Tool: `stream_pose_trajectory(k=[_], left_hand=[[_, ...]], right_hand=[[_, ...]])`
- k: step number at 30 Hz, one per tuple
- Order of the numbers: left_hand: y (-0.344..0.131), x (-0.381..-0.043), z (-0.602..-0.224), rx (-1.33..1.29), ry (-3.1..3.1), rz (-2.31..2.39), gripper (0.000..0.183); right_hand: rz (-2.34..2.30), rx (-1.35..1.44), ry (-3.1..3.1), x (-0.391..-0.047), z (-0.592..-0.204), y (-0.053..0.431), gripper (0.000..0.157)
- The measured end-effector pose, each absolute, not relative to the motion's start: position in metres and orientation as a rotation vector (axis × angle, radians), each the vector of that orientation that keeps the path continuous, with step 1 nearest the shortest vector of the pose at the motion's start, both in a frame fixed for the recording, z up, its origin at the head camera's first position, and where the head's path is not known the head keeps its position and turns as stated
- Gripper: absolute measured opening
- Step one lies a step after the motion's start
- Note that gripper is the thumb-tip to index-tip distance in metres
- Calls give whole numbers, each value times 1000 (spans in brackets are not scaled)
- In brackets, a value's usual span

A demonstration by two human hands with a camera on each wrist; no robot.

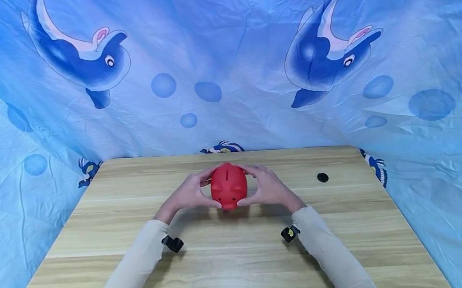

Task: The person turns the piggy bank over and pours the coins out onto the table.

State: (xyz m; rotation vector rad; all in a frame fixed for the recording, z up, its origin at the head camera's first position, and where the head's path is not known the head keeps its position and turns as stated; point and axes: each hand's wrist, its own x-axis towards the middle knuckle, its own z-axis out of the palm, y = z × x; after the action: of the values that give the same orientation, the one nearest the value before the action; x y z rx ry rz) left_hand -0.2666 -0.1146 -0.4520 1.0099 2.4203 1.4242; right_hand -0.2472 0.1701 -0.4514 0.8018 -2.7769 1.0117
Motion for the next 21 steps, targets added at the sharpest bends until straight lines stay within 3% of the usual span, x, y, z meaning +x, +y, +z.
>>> stream_pose_trajectory(k=[12,21], left_hand=[[-114,-264,-441,1126,2508,1410,107],[-114,-260,-454,1523,2843,1146,112]], right_hand=[[903,879,-2643,-245,-444,168,107],[565,1045,-2298,-244,-455,169,112]])
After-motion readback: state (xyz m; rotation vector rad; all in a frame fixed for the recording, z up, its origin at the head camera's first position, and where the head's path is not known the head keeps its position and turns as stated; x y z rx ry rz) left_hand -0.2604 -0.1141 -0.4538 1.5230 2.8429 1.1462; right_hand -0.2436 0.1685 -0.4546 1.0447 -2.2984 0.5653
